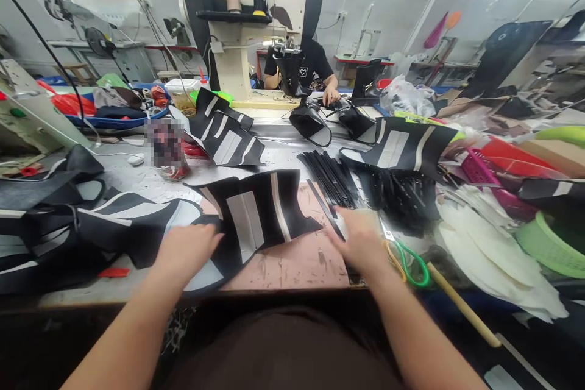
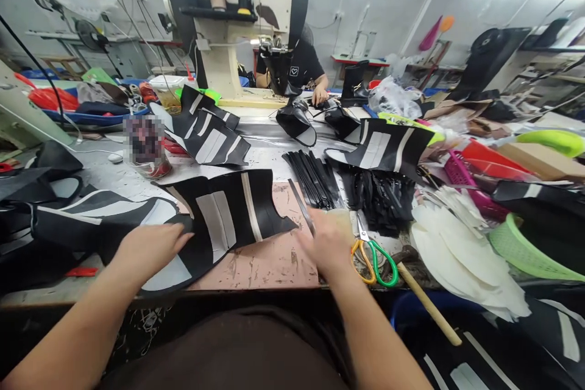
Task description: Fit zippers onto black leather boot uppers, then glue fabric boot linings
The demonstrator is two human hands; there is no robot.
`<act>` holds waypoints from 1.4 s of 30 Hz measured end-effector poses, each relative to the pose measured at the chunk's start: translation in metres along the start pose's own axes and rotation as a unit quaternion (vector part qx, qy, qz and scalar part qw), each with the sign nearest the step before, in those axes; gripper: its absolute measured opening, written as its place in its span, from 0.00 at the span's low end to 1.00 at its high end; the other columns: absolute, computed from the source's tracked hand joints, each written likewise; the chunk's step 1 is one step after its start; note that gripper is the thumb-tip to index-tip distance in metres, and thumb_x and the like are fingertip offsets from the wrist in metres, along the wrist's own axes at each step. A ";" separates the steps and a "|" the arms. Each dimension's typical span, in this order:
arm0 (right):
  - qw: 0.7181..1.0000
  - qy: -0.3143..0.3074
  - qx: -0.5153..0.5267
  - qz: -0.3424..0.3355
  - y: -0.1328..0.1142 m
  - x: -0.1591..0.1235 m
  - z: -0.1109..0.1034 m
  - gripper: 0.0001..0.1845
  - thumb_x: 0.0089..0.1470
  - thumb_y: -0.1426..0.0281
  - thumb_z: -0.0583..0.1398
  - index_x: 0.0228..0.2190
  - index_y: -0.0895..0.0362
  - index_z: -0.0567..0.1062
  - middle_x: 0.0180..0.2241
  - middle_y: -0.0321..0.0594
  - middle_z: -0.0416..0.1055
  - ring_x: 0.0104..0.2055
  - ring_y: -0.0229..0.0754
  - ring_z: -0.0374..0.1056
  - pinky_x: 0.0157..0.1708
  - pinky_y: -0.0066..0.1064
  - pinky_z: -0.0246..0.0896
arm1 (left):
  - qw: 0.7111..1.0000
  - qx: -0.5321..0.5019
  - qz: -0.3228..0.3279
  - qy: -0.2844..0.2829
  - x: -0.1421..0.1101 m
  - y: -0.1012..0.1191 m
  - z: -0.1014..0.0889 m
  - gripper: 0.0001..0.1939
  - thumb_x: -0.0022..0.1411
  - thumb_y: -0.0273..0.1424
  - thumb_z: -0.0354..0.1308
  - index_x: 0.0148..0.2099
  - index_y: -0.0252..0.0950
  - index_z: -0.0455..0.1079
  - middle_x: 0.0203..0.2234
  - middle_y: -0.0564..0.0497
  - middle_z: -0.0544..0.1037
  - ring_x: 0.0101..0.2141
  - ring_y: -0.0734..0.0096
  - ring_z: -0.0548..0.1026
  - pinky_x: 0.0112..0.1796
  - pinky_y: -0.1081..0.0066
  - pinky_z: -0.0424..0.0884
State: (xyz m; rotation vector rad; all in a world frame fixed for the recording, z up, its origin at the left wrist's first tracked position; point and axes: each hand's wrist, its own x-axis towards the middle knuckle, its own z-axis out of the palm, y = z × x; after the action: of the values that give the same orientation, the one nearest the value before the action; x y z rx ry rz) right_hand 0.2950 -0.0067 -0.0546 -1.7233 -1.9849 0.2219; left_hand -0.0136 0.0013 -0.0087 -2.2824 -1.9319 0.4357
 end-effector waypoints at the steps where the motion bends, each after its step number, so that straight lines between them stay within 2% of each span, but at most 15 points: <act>1: 0.996 0.007 -0.041 0.079 0.018 0.008 -0.006 0.33 0.49 0.56 0.56 0.52 0.62 0.63 0.49 0.58 0.65 0.51 0.60 0.61 0.48 0.50 0.56 | 0.999 -0.013 0.022 0.039 0.005 0.018 -0.010 0.19 0.63 0.35 0.40 0.32 0.33 0.70 0.28 0.41 0.76 0.32 0.57 0.74 0.32 0.63 0.66; 4: 0.964 -0.055 -0.056 0.253 0.062 0.029 -0.016 0.39 0.40 0.51 0.60 0.48 0.67 0.66 0.45 0.67 0.66 0.47 0.69 0.62 0.42 0.55 0.56 | 0.978 -0.077 0.158 0.115 0.029 0.078 -0.020 0.19 0.63 0.36 0.40 0.43 0.31 0.69 0.43 0.38 0.73 0.45 0.56 0.70 0.42 0.62 0.65; 5: 0.956 -0.073 -0.035 0.280 0.071 0.035 -0.017 0.39 0.38 0.50 0.61 0.44 0.67 0.68 0.43 0.68 0.67 0.46 0.70 0.63 0.41 0.55 0.56 | 0.974 -0.087 0.175 0.116 0.038 0.095 -0.018 0.21 0.63 0.36 0.43 0.51 0.28 0.65 0.52 0.35 0.66 0.53 0.53 0.63 0.49 0.60 0.61; 7: 0.948 -0.084 0.019 0.307 0.086 0.043 -0.015 0.34 0.32 0.50 0.63 0.35 0.65 0.72 0.38 0.65 0.70 0.44 0.68 0.64 0.41 0.53 0.56 | 0.981 -0.097 0.156 0.055 0.057 0.115 -0.007 0.27 0.62 0.37 0.45 0.57 0.23 0.57 0.59 0.32 0.54 0.59 0.49 0.50 0.55 0.56 0.52; 11: 0.927 -0.088 0.163 0.326 0.110 0.049 -0.014 0.23 0.27 0.53 0.66 0.21 0.59 0.72 0.25 0.49 0.74 0.35 0.55 0.70 0.35 0.42 0.62 | 0.981 -0.114 0.159 -0.007 0.076 0.108 0.013 0.28 0.62 0.38 0.46 0.59 0.24 0.55 0.59 0.33 0.53 0.59 0.50 0.50 0.56 0.55 0.52; 15: 0.887 -0.042 0.325 0.326 0.134 0.037 -0.022 0.29 0.32 0.44 0.60 0.26 0.58 0.72 0.25 0.46 0.73 0.28 0.47 0.70 0.27 0.37 0.65 | 0.962 -0.141 0.229 -0.034 0.067 0.079 0.015 0.23 0.62 0.42 0.44 0.54 0.36 0.65 0.57 0.45 0.61 0.58 0.62 0.56 0.55 0.65 0.57; 17: 0.836 0.043 0.452 0.307 0.137 0.030 -0.022 0.34 0.34 0.40 0.55 0.31 0.56 0.71 0.29 0.44 0.73 0.30 0.45 0.69 0.26 0.35 0.66 | 0.957 -0.149 0.246 -0.044 0.060 0.073 0.012 0.20 0.63 0.42 0.43 0.43 0.39 0.72 0.51 0.49 0.70 0.54 0.65 0.64 0.50 0.69 0.63; 19: 0.741 0.124 0.597 0.280 0.132 0.025 -0.016 0.34 0.32 0.41 0.58 0.34 0.54 0.70 0.32 0.41 0.73 0.31 0.43 0.69 0.24 0.32 0.67 | 0.959 -0.148 0.240 -0.040 0.057 0.075 0.011 0.18 0.61 0.42 0.47 0.38 0.37 0.73 0.45 0.46 0.74 0.50 0.62 0.68 0.48 0.66 0.65; 21: 0.661 0.151 0.685 0.266 0.118 0.026 -0.002 0.34 0.28 0.47 0.65 0.36 0.53 0.70 0.32 0.38 0.72 0.31 0.42 0.69 0.21 0.29 0.66 | 0.964 -0.142 0.224 -0.028 0.056 0.080 0.012 0.20 0.55 0.43 0.56 0.43 0.33 0.71 0.49 0.41 0.70 0.54 0.54 0.63 0.51 0.61 0.62; 22: 0.651 0.140 0.696 0.269 0.108 0.028 0.006 0.34 0.27 0.50 0.67 0.36 0.53 0.70 0.30 0.37 0.72 0.30 0.41 0.69 0.19 0.27 0.64 | 0.966 -0.139 0.218 -0.024 0.057 0.083 0.014 0.25 0.51 0.43 0.59 0.48 0.31 0.68 0.53 0.38 0.66 0.56 0.51 0.58 0.54 0.58 0.58; 25: 0.650 0.127 0.700 0.267 0.075 0.039 0.030 0.33 0.26 0.53 0.68 0.35 0.54 0.69 0.27 0.34 0.71 0.25 0.38 0.67 0.13 0.22 0.58 | 0.966 -0.136 0.217 -0.032 0.059 0.085 0.022 0.39 0.46 0.46 0.62 0.56 0.31 0.59 0.60 0.37 0.54 0.60 0.48 0.46 0.58 0.55 0.49; 28: 0.668 0.139 0.689 0.246 0.047 0.054 0.046 0.32 0.24 0.56 0.69 0.34 0.55 0.68 0.28 0.33 0.70 0.24 0.35 0.66 0.13 0.22 0.58 | 0.961 -0.150 0.229 -0.039 0.061 0.082 0.029 0.44 0.41 0.49 0.64 0.57 0.32 0.59 0.60 0.37 0.54 0.60 0.47 0.47 0.57 0.55 0.49; 35: 0.798 0.174 0.553 0.164 0.026 0.081 0.056 0.31 0.24 0.62 0.70 0.33 0.55 0.64 0.30 0.33 0.68 0.30 0.39 0.67 0.20 0.27 0.65 | 0.955 -0.170 0.239 -0.039 0.064 0.079 0.033 0.46 0.37 0.49 0.66 0.56 0.32 0.60 0.60 0.36 0.53 0.59 0.45 0.48 0.57 0.55 0.50; 39: 0.809 0.155 0.547 0.150 0.026 0.087 0.062 0.32 0.27 0.61 0.69 0.35 0.55 0.63 0.33 0.36 0.68 0.33 0.41 0.68 0.22 0.27 0.65 | 0.955 -0.173 0.237 -0.045 0.064 0.078 0.033 0.45 0.38 0.49 0.66 0.56 0.32 0.60 0.60 0.37 0.53 0.60 0.45 0.48 0.57 0.54 0.50; 42: 0.793 0.157 0.568 0.154 0.025 0.086 0.064 0.32 0.29 0.60 0.69 0.36 0.55 0.63 0.33 0.36 0.69 0.33 0.41 0.69 0.19 0.25 0.64 | 0.953 -0.189 0.234 -0.038 0.065 0.077 0.033 0.44 0.38 0.48 0.66 0.56 0.33 0.60 0.60 0.38 0.53 0.60 0.46 0.48 0.57 0.53 0.50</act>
State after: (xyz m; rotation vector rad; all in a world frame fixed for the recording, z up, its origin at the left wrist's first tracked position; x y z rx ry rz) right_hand 0.2805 0.0937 -0.0984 -1.0977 -0.8947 0.9458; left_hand 0.0583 0.0481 -0.0705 -3.0271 -1.5990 0.2066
